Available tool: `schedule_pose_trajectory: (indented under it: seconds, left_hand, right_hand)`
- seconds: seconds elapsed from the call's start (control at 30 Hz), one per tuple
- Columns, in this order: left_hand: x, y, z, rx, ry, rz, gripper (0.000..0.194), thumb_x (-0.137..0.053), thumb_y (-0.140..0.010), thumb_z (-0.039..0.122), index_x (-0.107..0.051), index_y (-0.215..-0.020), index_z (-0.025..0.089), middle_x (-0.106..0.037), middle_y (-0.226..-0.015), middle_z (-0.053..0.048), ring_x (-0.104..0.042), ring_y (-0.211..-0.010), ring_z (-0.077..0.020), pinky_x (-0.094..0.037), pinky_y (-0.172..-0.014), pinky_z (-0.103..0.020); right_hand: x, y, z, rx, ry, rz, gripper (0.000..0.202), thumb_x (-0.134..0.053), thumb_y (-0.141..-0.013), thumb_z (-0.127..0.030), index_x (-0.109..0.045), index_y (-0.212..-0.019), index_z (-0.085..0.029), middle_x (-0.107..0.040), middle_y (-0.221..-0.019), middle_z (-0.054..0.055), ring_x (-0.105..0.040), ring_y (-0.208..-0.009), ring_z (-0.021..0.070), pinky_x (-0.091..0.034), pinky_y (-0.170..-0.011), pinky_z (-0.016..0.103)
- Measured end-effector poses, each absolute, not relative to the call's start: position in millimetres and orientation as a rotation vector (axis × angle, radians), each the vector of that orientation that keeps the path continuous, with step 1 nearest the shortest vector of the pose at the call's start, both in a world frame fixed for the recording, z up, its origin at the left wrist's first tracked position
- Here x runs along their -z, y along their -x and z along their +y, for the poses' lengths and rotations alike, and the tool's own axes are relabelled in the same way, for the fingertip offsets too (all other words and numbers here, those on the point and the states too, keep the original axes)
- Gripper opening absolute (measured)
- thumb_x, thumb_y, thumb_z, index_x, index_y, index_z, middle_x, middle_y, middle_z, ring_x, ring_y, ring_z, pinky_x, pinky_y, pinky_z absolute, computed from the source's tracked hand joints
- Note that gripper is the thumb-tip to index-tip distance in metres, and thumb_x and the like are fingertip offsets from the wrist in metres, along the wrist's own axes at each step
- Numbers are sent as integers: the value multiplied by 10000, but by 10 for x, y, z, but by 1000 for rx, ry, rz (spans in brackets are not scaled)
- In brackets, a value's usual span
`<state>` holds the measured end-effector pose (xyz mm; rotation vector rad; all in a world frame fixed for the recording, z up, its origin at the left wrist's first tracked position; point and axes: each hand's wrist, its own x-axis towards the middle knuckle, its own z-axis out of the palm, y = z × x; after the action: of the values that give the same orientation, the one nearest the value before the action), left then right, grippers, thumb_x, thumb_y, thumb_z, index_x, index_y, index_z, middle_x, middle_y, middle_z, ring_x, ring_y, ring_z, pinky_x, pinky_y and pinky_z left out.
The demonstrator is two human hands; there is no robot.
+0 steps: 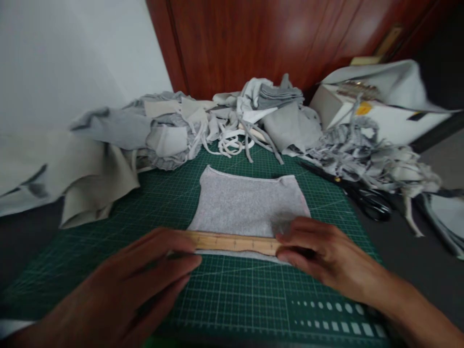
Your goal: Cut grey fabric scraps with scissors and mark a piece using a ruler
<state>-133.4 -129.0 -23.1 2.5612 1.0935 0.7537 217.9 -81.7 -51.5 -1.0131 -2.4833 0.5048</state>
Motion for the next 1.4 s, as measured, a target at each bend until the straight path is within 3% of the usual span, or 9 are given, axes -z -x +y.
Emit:
schedule_pose_trajectory:
  seconds: [0.07, 0.2, 0.3, 0.43, 0.5, 0.57, 0.73, 0.93, 1.4]
  left_hand:
    - [109, 1158, -937, -647, -2629, 791, 304, -485, -982, 49, -722, -1090, 206, -689, -1085, -49, -642, -920, -158, -575, -826, -292]
    - [209, 658, -258, -469, -2688, 307, 220, -578, -996, 115, -776, -1048, 195, -680, -1074, -55, -652, -969, -163, -540, -882, -279]
    - [446, 445, -11, -480, -2629, 254, 267, -568, -1009, 111, -786, -1118, 219, -667, -1038, -39, -653, -938, -142, -523, -847, -255]
    - [566, 447, -19, -516, -2690, 235, 290, -539, -979, 83, -795, -1056, 196, -670, -1076, -63, -632, -938, -155, -510, -843, -276]
    - [522, 478, -64, -520, -2725, 228, 209, -627, -922, 147, -782, -1062, 167, -659, -1084, -81, -623, -952, -186, -518, -873, -322]
    - [461, 491, -90, -483, -2734, 227, 275, -768, -855, 273, -767, -1108, 167, -648, -1090, -77, -617, -944, -200, -523, -845, -332]
    - [409, 478, -76, -430, -2752, 263, 474, -810, -848, 275, -720, -1312, 310, -673, -1141, -28, -626, -950, -179, -515, -838, -306]
    - [458, 474, -48, -456, -2728, 249, 256, -715, -920, 208, -786, -1141, 317, -671, -1137, -17, -628, -935, -151, -497, -836, -277]
    - [407, 482, 11, -336, -2635, 248, 217, -751, -926, 217, -788, -1124, 298, -659, -1222, -17, -617, -989, -150, -473, -895, -283]
  right_hand:
    - [449, -2138, -773, -573, 1019, -2549, 189, -640, -1065, -364, -790, -1034, -252, -711, -819, 23, -710, -730, 187, -550, -608, 301]
    - [392, -2100, -773, -535, 1023, -2595, 241, -607, -1090, -337, -770, -968, -209, -665, -804, 14, -675, -741, 167, -490, -626, 274]
    - [441, -2104, -943, -391, 1068, -2580, 223, -570, -1103, -295, -770, -1150, -207, -694, -875, 41, -693, -795, 189, -540, -688, 292]
    - [608, -2154, -1353, -84, 1119, -2491, 341, -474, -1088, -146, -689, -1351, -166, -763, -1009, 99, -732, -919, 254, -611, -888, 430]
    - [681, -2173, -1531, -41, 1159, -2461, 409, -457, -1057, -88, -635, -1424, -122, -773, -1093, 134, -737, -1027, 280, -591, -1011, 486]
    - [724, -2173, -1637, -31, 1196, -2447, 473, -443, -1034, -54, -589, -1482, -92, -776, -1108, 148, -738, -1062, 289, -583, -1052, 492]
    - [750, -2144, -1671, 10, 1232, -2418, 463, -470, -1011, -64, -634, -1444, -70, -787, -1025, 144, -752, -1007, 301, -599, -1030, 494]
    - [741, -2168, -1681, 43, 1268, -2432, 451, -479, -996, -67, -669, -1404, -86, -808, -1036, 140, -754, -972, 292, -592, -988, 471]
    - [684, -2158, -1674, 94, 1215, -2427, 360, -469, -1055, -139, -692, -1334, -92, -792, -914, 95, -738, -884, 261, -566, -949, 423]
